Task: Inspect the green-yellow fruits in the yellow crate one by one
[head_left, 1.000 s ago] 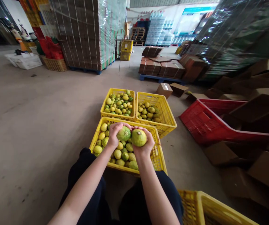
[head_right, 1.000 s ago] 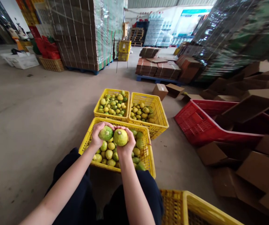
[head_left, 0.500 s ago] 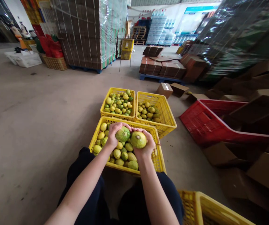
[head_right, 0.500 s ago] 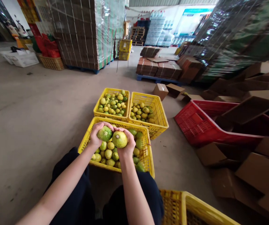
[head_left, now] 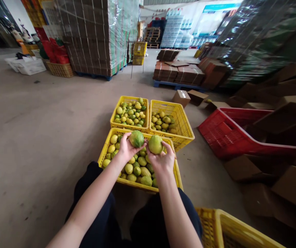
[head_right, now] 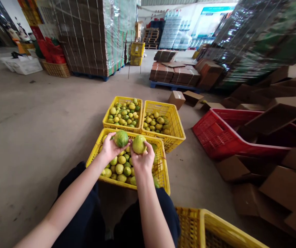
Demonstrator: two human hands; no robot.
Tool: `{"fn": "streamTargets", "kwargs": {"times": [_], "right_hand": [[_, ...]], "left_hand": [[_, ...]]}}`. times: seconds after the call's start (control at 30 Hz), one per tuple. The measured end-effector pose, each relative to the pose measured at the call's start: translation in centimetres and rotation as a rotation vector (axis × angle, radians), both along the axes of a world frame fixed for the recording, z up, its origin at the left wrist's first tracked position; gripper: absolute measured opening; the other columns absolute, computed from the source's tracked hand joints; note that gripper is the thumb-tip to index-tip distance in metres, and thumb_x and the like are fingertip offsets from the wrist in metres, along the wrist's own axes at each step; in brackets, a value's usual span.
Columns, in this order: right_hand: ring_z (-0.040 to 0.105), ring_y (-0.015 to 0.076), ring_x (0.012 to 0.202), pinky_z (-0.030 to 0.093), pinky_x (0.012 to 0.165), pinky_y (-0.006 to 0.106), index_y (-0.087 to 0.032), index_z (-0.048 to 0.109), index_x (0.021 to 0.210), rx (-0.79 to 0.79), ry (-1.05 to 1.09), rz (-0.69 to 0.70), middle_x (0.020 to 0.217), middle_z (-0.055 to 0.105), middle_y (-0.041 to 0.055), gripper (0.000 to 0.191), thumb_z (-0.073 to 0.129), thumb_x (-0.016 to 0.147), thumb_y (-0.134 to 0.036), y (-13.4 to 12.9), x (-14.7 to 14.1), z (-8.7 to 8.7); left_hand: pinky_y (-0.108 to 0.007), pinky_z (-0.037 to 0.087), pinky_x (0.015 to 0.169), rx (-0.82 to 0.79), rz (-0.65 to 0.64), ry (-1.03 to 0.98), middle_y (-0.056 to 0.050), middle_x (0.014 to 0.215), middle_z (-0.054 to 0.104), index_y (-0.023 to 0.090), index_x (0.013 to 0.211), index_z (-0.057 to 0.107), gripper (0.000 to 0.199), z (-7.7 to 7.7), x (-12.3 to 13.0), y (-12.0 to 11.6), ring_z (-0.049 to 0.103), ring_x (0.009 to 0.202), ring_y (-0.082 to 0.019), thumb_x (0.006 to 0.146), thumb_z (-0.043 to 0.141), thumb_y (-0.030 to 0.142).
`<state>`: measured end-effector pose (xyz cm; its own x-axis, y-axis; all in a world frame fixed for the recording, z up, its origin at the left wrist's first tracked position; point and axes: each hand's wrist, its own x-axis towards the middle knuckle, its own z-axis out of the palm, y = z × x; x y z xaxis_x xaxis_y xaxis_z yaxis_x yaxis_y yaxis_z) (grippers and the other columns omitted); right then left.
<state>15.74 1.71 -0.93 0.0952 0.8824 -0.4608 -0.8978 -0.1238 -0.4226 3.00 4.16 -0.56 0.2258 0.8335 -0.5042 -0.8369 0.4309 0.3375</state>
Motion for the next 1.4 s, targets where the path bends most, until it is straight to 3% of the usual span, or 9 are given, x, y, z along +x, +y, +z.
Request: {"fn": "streamTargets", "kwargs": {"times": [0.2, 0.47, 0.63, 0.8, 1.07, 1.2, 1.3, 1.4], "right_hand": [[0.075, 0.0186, 0.083, 0.066, 0.073, 0.029, -0.021, 0.061, 0.096, -0.138, 0.059, 0.012, 0.084, 0.075, 0.0027, 0.017, 0.063, 0.081, -0.028, 0.5, 0.2, 0.0], [0.075, 0.0207, 0.086, 0.066, 0.075, 0.026, -0.016, 0.064, 0.095, -0.115, 0.084, 0.002, 0.087, 0.074, 0.0073, 0.025, 0.071, 0.08, -0.035, 0.9, 0.0, -1.3], [0.075, 0.0192, 0.08, 0.067, 0.068, 0.026, -0.019, 0.064, 0.096, -0.188, 0.086, 0.013, 0.083, 0.074, 0.0048, 0.019, 0.067, 0.085, -0.034, 0.6, -0.2, 0.1], [0.075, 0.0176, 0.077, 0.064, 0.059, 0.019, -0.011, 0.064, 0.103, -0.292, 0.155, 0.035, 0.081, 0.072, 0.0083, 0.027, 0.058, 0.093, -0.036, 0.1, -0.1, 1.5], [0.075, 0.0171, 0.078, 0.063, 0.056, 0.017, -0.013, 0.064, 0.102, -0.24, 0.164, 0.133, 0.084, 0.074, 0.0086, 0.022, 0.062, 0.088, -0.03, 0.2, 0.7, 0.7], [0.074, 0.0174, 0.079, 0.063, 0.059, 0.02, -0.02, 0.06, 0.086, -0.111, -0.024, 0.114, 0.081, 0.072, 0.0021, 0.019, 0.072, 0.072, -0.019, 0.3, 0.5, -0.1], [0.069, 0.0163, 0.072, 0.062, 0.057, 0.027, -0.024, 0.053, 0.085, -0.021, -0.283, -0.004, 0.079, 0.067, -0.0036, 0.039, 0.08, 0.058, -0.017, 0.0, 0.1, -0.2], [0.066, 0.0164, 0.075, 0.06, 0.061, 0.031, -0.028, 0.046, 0.098, 0.097, -0.555, -0.142, 0.088, 0.063, -0.0058, 0.058, 0.084, 0.055, -0.021, -0.4, -0.2, 0.3]], "left_hand": [[-0.028, 0.062, 0.061, -0.042, 0.02, 0.037, -0.012, 0.077, 0.072, 0.008, 0.113, 0.062, 0.034, -0.4, 0.5, 0.4, 0.072, 0.068, -0.02, 0.099, 0.045, 0.033], [-0.027, 0.064, 0.065, -0.043, 0.028, 0.004, -0.014, 0.093, 0.074, 0.009, 0.113, 0.064, 0.034, -0.6, 0.7, 0.4, 0.074, 0.079, -0.02, 0.099, 0.049, 0.037], [-0.026, 0.064, 0.063, -0.056, 0.009, 0.008, -0.014, 0.09, 0.074, 0.009, 0.112, 0.064, 0.036, -0.5, 0.5, 0.3, 0.074, 0.079, -0.021, 0.101, 0.045, 0.037], [-0.025, 0.063, 0.062, -0.05, 0.008, 0.019, -0.014, 0.089, 0.074, 0.007, 0.111, 0.065, 0.037, -0.2, 0.5, 0.2, 0.074, 0.077, -0.02, 0.102, 0.044, 0.036], [-0.024, 0.062, 0.058, -0.032, -0.003, 0.023, -0.012, 0.083, 0.072, 0.007, 0.115, 0.064, 0.037, -0.2, 0.6, 0.3, 0.072, 0.072, -0.019, 0.101, 0.045, 0.036], [-0.022, 0.057, 0.053, -0.021, -0.028, 0.035, -0.009, 0.073, 0.068, 0.008, 0.107, 0.064, 0.037, 0.0, 0.5, 0.1, 0.07, 0.066, -0.018, 0.102, 0.042, 0.037], [-0.025, 0.056, 0.053, 0.022, -0.042, 0.038, -0.008, 0.071, 0.067, 0.011, 0.104, 0.064, 0.041, 0.1, 0.3, 0.1, 0.068, 0.064, -0.019, 0.1, 0.041, 0.045], [-0.029, 0.057, 0.061, 0.144, -0.027, 0.082, -0.007, 0.077, 0.068, 0.014, 0.104, 0.064, 0.039, 0.1, 0.0, 0.2, 0.069, 0.072, -0.021, 0.091, 0.055, 0.05]]}}
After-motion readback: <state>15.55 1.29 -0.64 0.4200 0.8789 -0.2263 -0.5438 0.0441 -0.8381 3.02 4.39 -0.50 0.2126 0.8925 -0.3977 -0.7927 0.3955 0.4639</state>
